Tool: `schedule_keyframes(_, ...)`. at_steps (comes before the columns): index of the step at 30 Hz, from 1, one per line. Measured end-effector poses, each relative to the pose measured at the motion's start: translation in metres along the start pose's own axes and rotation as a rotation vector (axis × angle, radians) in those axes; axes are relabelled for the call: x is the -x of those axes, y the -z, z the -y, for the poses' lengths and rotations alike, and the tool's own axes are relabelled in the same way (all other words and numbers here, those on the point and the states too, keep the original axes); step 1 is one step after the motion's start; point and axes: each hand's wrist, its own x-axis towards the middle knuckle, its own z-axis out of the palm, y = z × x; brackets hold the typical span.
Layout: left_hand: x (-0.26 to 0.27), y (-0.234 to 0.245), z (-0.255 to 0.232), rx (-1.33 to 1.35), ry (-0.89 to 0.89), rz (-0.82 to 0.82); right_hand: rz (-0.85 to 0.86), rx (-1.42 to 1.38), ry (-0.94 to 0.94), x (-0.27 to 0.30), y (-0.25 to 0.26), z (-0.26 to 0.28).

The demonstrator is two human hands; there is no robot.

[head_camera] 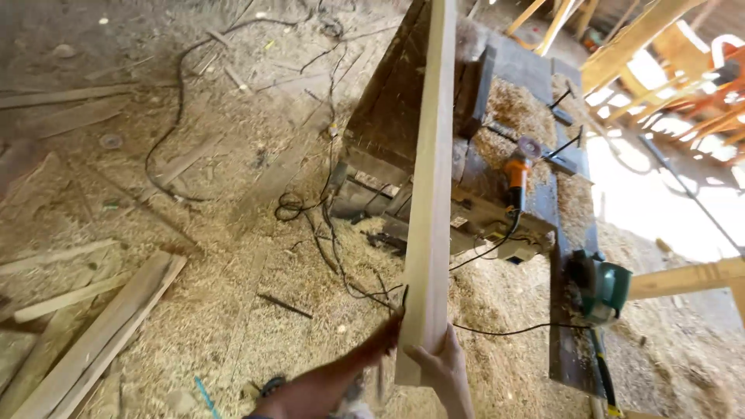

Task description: Sand a wooden plank with an angle grinder and measure it with a try square.

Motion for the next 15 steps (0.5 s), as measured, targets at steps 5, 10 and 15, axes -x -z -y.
schedule_keyframes(5,0.035,-0.024,-0.032,0.692,0.023,0.248,-0.034,0.052,0.007,0.005,-0.003,0.010)
schedule_keyframes(10,0.081,-0.007,-0.042,0.371,0.066,0.054,0.043,-0.164,-0.002,0.008,-0.032,0.006)
schedule_keyframes(15,0.148,0.113,-0.109,0.033,0.113,-0.168,0.238,-0.509,-0.004,-0.001,-0.095,-0.004)
